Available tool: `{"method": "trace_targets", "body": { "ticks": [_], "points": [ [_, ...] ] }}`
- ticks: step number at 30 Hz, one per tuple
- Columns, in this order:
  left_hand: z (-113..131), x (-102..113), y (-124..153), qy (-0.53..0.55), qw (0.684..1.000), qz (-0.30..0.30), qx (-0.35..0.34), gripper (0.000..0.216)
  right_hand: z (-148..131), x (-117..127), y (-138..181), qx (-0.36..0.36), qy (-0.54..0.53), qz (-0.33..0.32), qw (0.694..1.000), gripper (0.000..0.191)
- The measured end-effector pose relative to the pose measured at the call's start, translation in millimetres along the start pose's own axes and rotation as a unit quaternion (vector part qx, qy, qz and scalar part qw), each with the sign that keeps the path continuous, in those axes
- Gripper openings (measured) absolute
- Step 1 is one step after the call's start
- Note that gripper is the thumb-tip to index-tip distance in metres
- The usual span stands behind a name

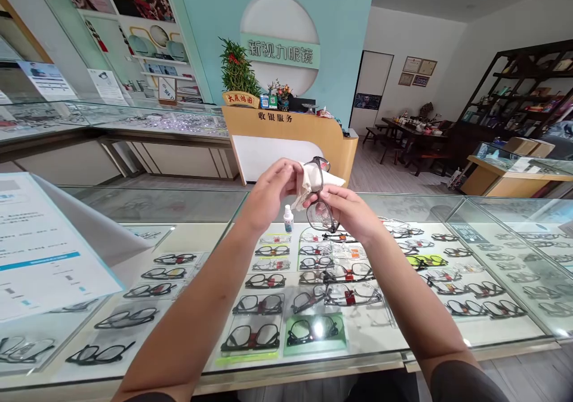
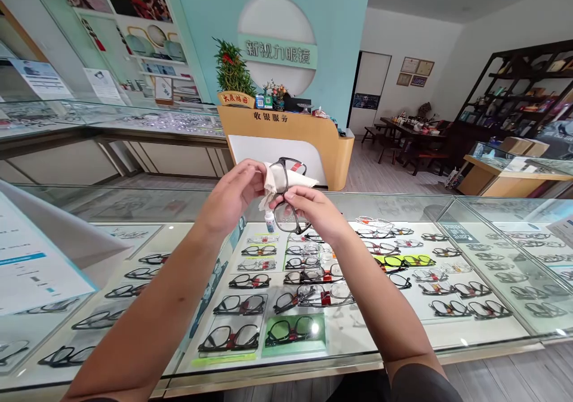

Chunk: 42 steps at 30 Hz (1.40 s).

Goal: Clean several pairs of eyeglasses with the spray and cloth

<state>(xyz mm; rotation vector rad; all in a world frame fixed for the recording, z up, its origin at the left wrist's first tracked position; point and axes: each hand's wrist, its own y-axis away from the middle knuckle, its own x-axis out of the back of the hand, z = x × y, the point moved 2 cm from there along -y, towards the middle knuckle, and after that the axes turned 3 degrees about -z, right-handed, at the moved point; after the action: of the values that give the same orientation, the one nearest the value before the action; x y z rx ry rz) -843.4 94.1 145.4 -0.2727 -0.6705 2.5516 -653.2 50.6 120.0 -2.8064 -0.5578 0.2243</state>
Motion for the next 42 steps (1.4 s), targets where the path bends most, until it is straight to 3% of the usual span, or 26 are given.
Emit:
{"method": "trace_targets", "body": {
  "ticks": [4,8,12,15,19,24,27,34,39,42],
  "points": [
    [-5,-7,3,-0.015,0.999,0.027,-0.015,0.048,5,3,-2,-0.024,-0.060,-0.035,0.997,0.040],
    [-10,-15,5,0.018,0.999,0.040,-0.021,0.064,7,3,-3,-0.054,-0.065,-0.069,0.994,0.047],
    [-18,-18,6,0.045,0.996,0.071,0.001,0.075,4,1,-1,-0.029,-0.045,-0.044,0.998,0.045],
    [-22,-21,7,0.054,0.996,0.072,0.021,0.069,4,-1,-1,-0.007,-0.039,-0.030,0.999,0.043],
    [-16,-20,7,0.070,0.996,0.022,0.050,0.056,6,-2,-1,0.004,-0.053,-0.027,0.998,0.041],
    [-5,-1,2,0.059,0.986,-0.117,0.103,0.059,7,1,0,-0.014,-0.075,-0.029,0.997,0.040],
    [-7,7,-1,0.049,0.981,-0.155,0.110,0.056,6,4,0,-0.027,-0.066,-0.030,0.997,0.042],
    [-12,-10,1,0.079,0.990,-0.084,0.082,0.066,6,2,0,-0.008,-0.032,-0.024,0.999,0.040],
    [-13,-15,3,0.062,0.994,-0.059,0.061,0.058,8,-1,0,0.007,-0.023,-0.026,0.999,0.040],
    [-17,-16,3,0.061,0.997,-0.014,0.048,0.059,9,-4,-1,0.013,-0.016,-0.024,0.999,0.039]
  ]
}}
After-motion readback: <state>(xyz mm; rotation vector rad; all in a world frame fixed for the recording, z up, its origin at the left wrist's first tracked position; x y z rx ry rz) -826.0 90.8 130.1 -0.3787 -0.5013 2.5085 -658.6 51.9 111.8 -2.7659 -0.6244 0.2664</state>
